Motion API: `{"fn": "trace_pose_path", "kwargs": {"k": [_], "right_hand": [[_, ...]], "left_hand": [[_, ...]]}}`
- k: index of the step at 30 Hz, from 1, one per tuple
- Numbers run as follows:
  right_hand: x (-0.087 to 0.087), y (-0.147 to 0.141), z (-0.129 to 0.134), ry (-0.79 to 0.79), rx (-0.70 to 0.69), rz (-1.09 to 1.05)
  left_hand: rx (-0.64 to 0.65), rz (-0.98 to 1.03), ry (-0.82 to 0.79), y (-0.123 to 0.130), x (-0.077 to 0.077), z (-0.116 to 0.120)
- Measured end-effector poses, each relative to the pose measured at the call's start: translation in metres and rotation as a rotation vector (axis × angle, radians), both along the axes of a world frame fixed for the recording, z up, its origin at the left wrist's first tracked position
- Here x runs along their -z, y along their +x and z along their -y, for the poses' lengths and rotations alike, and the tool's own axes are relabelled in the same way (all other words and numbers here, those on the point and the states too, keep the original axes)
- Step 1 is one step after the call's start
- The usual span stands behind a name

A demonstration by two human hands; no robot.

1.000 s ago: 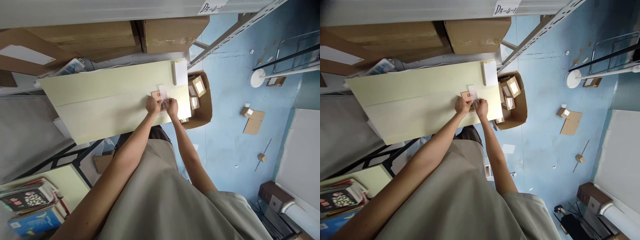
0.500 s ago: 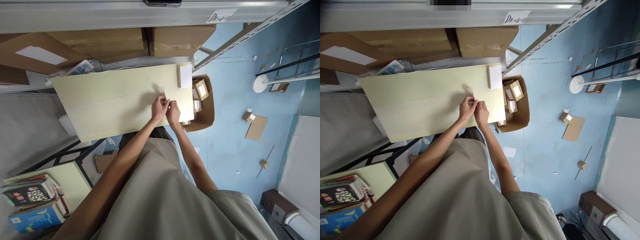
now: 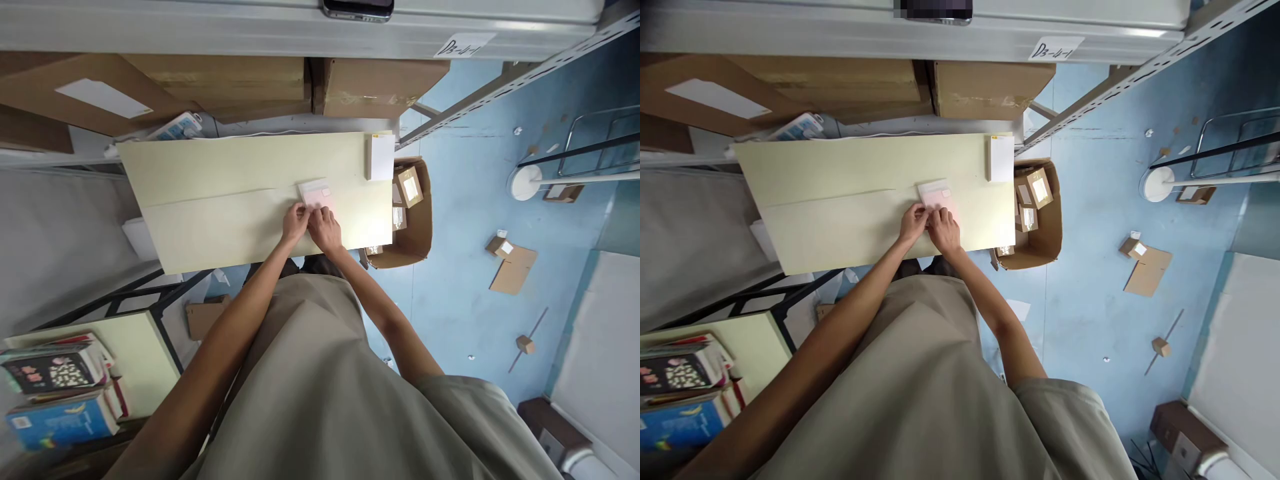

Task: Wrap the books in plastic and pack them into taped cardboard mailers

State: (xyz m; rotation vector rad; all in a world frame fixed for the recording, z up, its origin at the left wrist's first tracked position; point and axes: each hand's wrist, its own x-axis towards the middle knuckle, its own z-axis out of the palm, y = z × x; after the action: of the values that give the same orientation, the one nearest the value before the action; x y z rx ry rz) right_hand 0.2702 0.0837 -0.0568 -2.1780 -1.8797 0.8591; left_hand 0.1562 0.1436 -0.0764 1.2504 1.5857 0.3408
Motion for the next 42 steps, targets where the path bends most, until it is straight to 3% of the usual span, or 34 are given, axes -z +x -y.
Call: {"fn": "trace_pose_path", "kwargs": {"k": [6,12,19,25,31,35,38,42], "right_hand": [[0.01,0.006,0.0,-0.014,0.027,-0.081],[0.017,0.047,0.002,0.018,0.345,-0.095],[0.025,0.062,-0.006,0.037,0.523,-0.279],[-0.005,0.057,-0.011,0.029,0.497,-0.375],[-0.03,-0.001,-0.012,0.076,0.288,-0.472],[-0.023,-0.025,-0.016,0.056,0.139,-0.519],[-0.01,-0.025,-0.019,0.009,0.189,-0.378],[0.007,-0.021,-0.025,-0.111,0.274,-0.278]], "left_hand": [[0.027,-0.141,0.003,-0.003,-0.004,-0.002],[0.004,-0.138,0.056,0.003,-0.014,0.012],[-0.001,0.014,0.006,0.001,-0.007,0.013],[0.001,0.226,-0.088,-0.021,-0.01,0.016],[-0.107,0.311,-0.012,-0.046,-0.035,0.032],[-0.227,0.21,0.057,-0.067,-0.039,0.037],[-0.247,0.052,0.062,-0.08,-0.03,0.033],[-0.181,-0.086,0.042,-0.089,-0.017,0.027]]}}
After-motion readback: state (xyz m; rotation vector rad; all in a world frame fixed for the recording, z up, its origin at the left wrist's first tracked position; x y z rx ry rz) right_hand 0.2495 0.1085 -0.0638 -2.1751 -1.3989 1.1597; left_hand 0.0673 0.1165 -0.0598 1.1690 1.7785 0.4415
